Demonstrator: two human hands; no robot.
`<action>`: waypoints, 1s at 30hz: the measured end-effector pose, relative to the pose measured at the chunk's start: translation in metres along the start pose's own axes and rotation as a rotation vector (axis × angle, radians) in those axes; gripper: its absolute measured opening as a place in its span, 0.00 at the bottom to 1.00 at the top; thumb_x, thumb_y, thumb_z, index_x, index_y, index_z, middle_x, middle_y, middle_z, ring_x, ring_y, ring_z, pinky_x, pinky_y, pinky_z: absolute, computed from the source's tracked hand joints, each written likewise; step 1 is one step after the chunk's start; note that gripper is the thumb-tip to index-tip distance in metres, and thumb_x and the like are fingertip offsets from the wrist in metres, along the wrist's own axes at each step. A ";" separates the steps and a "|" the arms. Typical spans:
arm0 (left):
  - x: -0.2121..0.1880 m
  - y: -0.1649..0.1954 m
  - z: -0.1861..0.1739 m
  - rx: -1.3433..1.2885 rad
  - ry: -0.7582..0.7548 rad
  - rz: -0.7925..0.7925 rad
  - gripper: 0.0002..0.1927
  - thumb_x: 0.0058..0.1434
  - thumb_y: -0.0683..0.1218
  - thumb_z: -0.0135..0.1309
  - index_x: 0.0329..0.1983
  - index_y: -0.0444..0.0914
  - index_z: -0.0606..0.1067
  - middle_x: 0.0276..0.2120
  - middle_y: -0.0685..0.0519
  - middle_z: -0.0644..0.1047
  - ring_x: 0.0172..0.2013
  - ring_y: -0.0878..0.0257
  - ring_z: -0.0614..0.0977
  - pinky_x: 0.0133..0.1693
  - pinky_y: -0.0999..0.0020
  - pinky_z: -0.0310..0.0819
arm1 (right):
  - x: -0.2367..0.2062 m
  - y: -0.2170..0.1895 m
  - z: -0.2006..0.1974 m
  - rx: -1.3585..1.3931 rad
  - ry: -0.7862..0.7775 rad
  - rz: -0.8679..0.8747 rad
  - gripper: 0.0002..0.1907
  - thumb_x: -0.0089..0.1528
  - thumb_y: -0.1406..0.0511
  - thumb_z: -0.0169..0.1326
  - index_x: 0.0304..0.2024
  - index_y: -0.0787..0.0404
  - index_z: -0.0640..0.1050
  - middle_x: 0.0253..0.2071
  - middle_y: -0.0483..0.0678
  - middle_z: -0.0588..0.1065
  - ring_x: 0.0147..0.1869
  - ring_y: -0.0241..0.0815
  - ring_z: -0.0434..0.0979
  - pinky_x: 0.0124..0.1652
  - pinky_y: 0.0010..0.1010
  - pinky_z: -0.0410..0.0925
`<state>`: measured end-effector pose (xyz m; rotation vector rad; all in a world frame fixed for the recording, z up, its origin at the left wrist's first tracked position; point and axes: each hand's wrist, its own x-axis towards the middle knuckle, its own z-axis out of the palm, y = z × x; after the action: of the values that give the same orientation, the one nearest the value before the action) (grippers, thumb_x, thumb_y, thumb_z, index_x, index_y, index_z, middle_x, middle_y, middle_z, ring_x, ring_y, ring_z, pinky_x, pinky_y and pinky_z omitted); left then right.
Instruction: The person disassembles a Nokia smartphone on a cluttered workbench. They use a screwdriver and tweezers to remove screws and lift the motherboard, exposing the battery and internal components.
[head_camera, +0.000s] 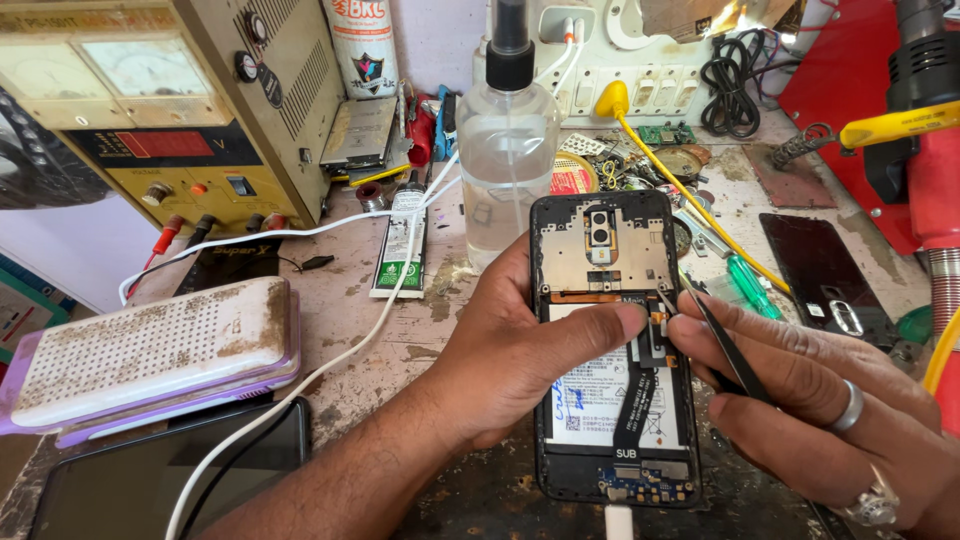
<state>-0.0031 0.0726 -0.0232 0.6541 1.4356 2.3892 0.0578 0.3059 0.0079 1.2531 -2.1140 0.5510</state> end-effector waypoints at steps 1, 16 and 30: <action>0.000 0.000 0.000 -0.002 -0.006 -0.001 0.22 0.60 0.38 0.62 0.57 0.35 0.71 0.46 0.50 0.82 0.46 0.65 0.83 0.51 0.63 0.82 | 0.000 0.001 -0.001 -0.015 -0.013 -0.019 0.13 0.56 0.71 0.62 0.41 0.60 0.74 0.55 0.56 0.78 0.64 0.53 0.80 0.62 0.52 0.71; -0.006 -0.006 -0.006 -0.141 -0.038 0.009 0.28 0.61 0.44 0.46 0.64 0.30 0.66 0.48 0.45 0.77 0.47 0.59 0.79 0.52 0.59 0.76 | -0.008 0.008 0.000 0.015 -0.078 -0.002 0.13 0.57 0.72 0.61 0.44 0.59 0.75 0.56 0.55 0.78 0.64 0.51 0.80 0.61 0.51 0.70; -0.005 -0.012 -0.010 -0.100 0.015 0.007 0.23 0.65 0.48 0.40 0.58 0.29 0.69 0.45 0.44 0.77 0.47 0.59 0.80 0.53 0.60 0.76 | -0.003 0.009 0.002 -0.100 -0.037 -0.057 0.16 0.55 0.70 0.62 0.45 0.60 0.75 0.57 0.58 0.76 0.64 0.56 0.78 0.59 0.53 0.70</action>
<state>-0.0044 0.0684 -0.0392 0.6185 1.3122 2.4582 0.0506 0.3109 0.0036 1.2716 -2.1018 0.3949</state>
